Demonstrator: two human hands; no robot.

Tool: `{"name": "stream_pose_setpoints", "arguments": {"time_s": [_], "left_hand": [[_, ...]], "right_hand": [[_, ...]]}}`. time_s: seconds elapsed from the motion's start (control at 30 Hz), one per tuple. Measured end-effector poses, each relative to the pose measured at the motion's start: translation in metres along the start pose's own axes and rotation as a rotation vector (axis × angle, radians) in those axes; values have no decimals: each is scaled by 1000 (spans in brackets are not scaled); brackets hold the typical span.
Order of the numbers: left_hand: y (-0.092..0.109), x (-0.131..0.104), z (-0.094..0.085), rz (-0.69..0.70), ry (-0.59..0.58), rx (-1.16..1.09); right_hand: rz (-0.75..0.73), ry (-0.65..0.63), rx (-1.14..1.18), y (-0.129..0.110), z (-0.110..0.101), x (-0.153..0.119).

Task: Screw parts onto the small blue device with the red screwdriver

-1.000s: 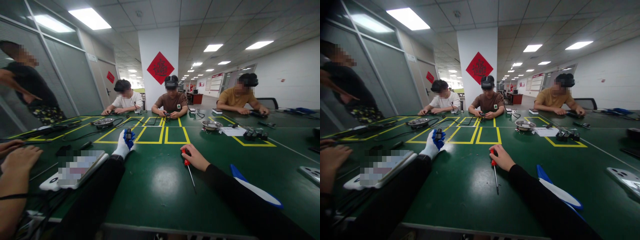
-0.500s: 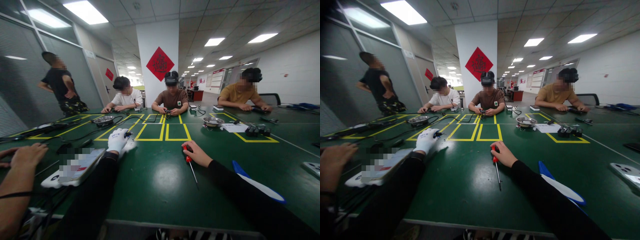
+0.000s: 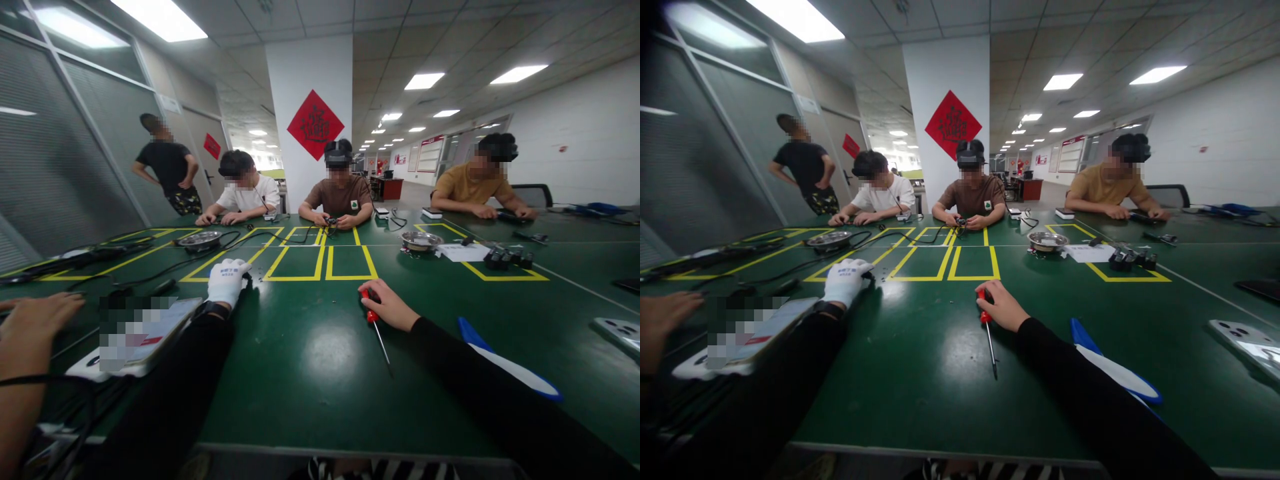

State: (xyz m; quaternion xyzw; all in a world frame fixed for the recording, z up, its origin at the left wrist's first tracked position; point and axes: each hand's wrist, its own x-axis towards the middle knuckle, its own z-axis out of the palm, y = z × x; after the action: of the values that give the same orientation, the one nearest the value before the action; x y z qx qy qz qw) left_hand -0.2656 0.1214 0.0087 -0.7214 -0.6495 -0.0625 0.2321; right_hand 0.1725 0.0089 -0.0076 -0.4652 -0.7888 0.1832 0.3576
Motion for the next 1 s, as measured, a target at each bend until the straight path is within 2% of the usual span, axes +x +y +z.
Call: {"name": "stream_pose_setpoints", "arguments": {"time_s": [0.27,0.6,0.7,0.9,1.0], "left_hand": [[5,-4,-3,-6,81,-121],[3,-5,-1,13,106,-98],[3,-5,-1,5,151,-91],[3,-4,-2,37,102,-87],[3,-4,-1,7,86,-120]], "right_hand": [[-12,2,-9,0,1,0],[-11,-10,-26,0,0,1],[-13,-8,-27,1,0,0],[-5,-19,-34,0,-1,0],[-3,-24,-41,-1,-1,-1]]}}
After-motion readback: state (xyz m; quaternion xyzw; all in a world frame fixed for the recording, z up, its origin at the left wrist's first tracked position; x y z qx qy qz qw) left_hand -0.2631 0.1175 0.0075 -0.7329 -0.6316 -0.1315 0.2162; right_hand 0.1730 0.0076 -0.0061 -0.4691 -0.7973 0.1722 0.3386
